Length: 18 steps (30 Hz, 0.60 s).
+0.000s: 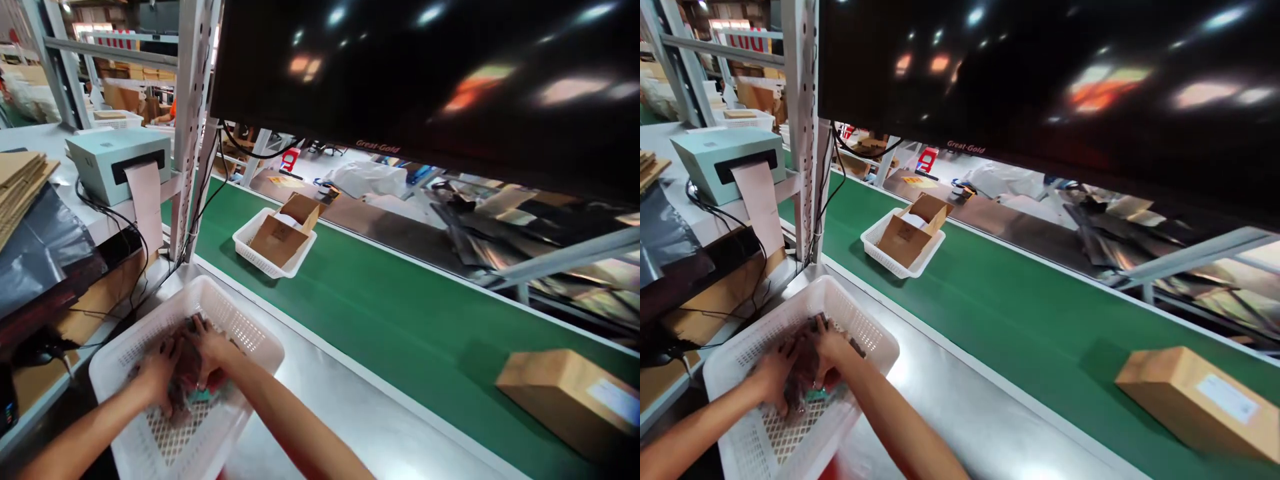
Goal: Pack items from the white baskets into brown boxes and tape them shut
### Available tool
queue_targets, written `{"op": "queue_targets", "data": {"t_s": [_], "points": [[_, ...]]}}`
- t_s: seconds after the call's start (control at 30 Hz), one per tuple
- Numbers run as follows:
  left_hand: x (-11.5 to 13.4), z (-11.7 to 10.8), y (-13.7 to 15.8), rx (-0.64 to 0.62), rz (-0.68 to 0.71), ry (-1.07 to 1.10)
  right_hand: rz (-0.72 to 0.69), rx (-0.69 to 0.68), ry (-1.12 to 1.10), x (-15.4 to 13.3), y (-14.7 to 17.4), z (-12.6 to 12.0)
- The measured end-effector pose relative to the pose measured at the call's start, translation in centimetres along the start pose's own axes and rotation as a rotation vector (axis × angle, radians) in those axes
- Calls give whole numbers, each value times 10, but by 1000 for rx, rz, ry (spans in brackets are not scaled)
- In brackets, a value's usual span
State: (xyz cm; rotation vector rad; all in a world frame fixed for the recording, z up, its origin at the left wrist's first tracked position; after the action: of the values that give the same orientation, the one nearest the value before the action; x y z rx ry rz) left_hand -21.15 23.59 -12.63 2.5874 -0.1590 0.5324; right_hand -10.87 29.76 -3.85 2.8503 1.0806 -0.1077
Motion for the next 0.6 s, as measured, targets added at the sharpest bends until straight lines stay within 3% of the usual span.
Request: {"op": "queue_targets", "data": {"t_s": [0.07,0.2,0.33,0.43,0.6], "points": [[2,0,1,-46,-5,-81,23,49,-28,-4,10,-7],[1,8,2,-160,-47,-176,69,-61,-59,-14,15,1],[9,11,1,-113,35,-174,110,-233,-69,-28,22,25],[14,8,6,-40,67,-164,141,-260,-68,-35,30,32],[30,-24,29,98,89,-220,121,-224,-61,-37,37,17]]}}
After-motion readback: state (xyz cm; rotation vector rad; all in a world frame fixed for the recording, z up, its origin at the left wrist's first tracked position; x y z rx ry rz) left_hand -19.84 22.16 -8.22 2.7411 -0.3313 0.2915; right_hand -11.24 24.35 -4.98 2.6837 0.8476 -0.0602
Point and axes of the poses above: each hand's wrist, its own y-axis away from the middle knuckle, its own z-axis out of the palm, x = y × z, the point moved 10 cm from there along -y, towards the middle knuckle, and after that the axes turned 3 degrees about y, right-handed, at the moved point
